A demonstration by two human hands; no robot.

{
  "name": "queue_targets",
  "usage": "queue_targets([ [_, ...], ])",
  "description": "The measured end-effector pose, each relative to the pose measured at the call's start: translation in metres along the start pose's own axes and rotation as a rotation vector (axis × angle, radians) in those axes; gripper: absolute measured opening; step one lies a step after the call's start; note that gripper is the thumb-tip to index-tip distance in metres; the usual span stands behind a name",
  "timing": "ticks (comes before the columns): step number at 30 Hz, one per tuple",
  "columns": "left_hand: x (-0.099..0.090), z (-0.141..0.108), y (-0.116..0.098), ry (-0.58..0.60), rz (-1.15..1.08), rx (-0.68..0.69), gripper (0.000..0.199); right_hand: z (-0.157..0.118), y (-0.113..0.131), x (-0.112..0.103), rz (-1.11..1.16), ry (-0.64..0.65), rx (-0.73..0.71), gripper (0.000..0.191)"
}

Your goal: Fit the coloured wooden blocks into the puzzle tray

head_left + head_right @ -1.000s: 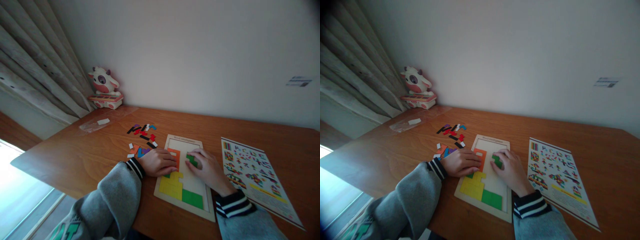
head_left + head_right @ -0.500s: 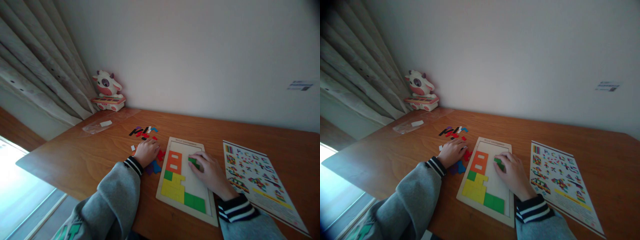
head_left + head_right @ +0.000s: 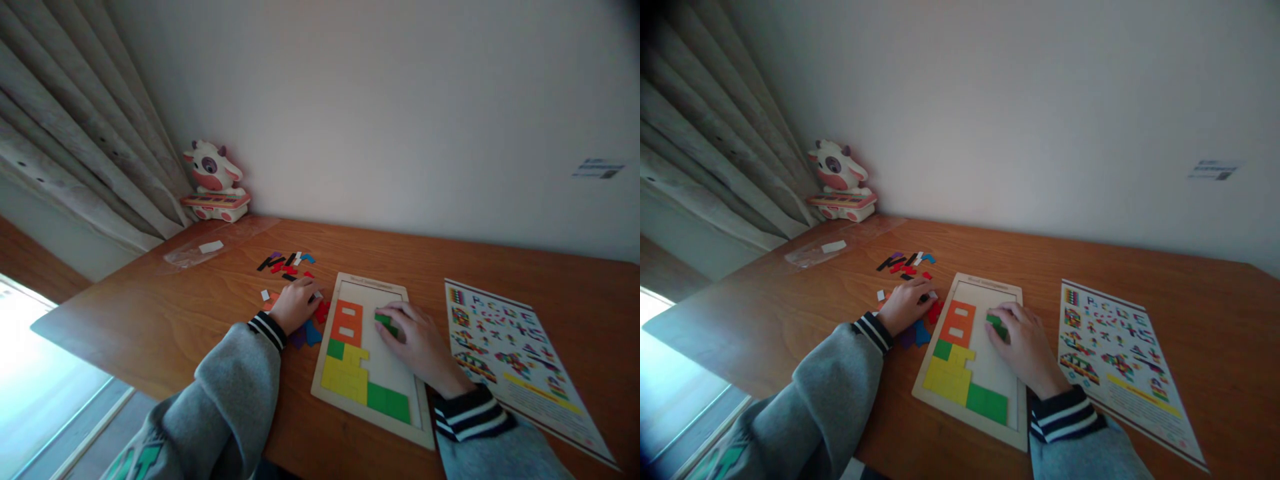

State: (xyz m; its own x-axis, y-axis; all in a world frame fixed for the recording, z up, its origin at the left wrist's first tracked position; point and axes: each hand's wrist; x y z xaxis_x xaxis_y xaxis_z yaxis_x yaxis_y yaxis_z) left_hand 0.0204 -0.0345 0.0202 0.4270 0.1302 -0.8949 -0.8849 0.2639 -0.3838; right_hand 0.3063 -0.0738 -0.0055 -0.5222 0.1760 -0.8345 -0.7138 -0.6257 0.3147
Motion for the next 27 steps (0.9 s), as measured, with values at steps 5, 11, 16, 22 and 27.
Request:
queue_targets([
  [5,0.004,0.0,0.003,-0.047,-0.119,0.044,0.023,0.0,0.001,0.0,-0.003,0.001,0.004,0.023],
  [11,0.006,0.0,0.004,-0.07,-0.211,0.087,0.012,0.0,0.002,-0.001,0.002,-0.011,0.002,0.023],
  [16,0.01,-0.004,-0.012,-0.068,-0.427,0.169,0.01,0.001,0.001,0.001,-0.02,0.005,-0.001,0.023],
  [22,0.023,-0.002,-0.027,0.076,-0.455,0.232,0.013,0.001,0.001,0.003,-0.04,-0.007,-0.016,0.022],
  [27,0.024,0.001,-0.026,-0.005,-0.271,0.387,0.018,0.0,0.002,0.003,-0.059,-0.018,-0.03,0.021],
])
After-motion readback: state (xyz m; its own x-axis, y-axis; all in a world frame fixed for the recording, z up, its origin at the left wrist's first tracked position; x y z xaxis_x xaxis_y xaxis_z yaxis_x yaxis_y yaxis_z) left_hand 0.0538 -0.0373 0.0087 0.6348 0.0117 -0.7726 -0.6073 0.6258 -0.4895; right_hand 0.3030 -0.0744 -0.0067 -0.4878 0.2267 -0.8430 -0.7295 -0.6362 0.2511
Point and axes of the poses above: each hand's wrist, its own z-axis towards the middle knuckle, its own x-axis out of the palm, y = z × x, and after that the axes turned 11 degrees about -x, right-handed
